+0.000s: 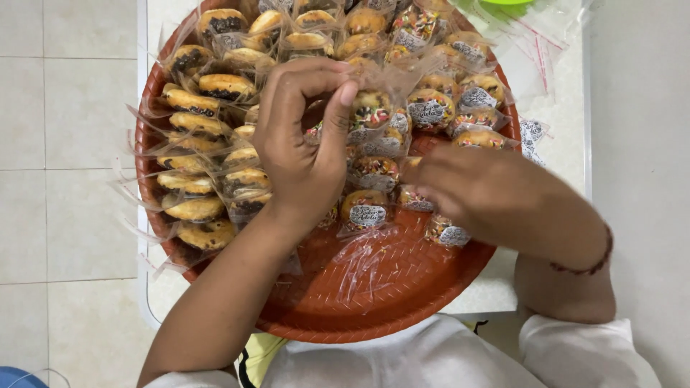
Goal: Applying adhesive labels to small plastic bags containing donuts on a large serving tray.
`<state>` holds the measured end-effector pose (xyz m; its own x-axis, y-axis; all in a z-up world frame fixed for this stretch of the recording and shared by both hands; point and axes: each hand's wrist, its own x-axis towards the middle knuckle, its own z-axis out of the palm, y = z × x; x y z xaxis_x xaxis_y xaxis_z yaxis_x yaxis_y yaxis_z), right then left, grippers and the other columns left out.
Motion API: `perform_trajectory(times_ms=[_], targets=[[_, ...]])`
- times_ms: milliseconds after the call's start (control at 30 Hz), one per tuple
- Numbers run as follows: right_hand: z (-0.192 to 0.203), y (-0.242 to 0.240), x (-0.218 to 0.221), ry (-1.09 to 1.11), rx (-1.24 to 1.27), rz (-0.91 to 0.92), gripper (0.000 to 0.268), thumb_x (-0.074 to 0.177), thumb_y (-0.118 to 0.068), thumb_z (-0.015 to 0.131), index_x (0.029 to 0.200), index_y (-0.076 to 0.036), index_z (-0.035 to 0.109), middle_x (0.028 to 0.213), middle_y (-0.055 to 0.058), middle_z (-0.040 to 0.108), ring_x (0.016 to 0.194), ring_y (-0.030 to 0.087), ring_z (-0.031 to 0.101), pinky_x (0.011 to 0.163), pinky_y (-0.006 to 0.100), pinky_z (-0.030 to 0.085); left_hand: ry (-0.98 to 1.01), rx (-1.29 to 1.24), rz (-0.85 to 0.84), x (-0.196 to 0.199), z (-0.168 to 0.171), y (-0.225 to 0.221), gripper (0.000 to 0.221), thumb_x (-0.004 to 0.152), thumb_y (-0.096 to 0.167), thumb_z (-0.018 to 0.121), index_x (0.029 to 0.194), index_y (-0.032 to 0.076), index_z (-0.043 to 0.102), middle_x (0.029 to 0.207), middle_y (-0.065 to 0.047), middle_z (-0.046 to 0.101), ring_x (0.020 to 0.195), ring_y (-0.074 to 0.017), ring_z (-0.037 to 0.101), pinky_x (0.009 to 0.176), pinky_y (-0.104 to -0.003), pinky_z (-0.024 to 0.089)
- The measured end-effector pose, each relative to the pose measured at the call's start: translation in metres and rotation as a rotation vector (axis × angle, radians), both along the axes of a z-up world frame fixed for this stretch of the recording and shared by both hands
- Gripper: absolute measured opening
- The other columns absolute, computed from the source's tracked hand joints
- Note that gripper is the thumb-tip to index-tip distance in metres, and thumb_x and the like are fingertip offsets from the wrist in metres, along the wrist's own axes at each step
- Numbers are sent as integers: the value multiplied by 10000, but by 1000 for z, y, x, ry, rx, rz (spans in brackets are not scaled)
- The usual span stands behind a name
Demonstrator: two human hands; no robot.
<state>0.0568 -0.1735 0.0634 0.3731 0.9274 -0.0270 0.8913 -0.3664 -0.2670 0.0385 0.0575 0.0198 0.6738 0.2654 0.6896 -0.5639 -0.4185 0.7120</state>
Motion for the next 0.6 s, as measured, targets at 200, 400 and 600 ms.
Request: perform_trajectory(times_ms=[200,400,600], targets=[[41,20,32,278,440,-459,151,1001,-11,753,1105,-2,643,1111,125,657,1052,230,630,956,343,501,24,-57,-80,11,11,-11,93,1089,140,525,1112,58,561,1048,-88,635,967,-218,640,853,-297,589],[-28,28,68,468,967,-398,197,1162,-276,549,1082,-95,537,1013,37,591,896,141,607,860,248,595,179,-208,-188,16,30,-20,119,1088,240,514,1080,122,534,991,-33,615,833,-142,602,704,-263,547],[-37,32,71,620,937,-377,244,1049,-285,676,1125,-96,542,1038,21,539,918,128,574,852,244,592,191,-313,-289,19,13,-18,116,1089,197,522,1118,85,513,1039,-89,601,968,-208,669,862,-301,615]])
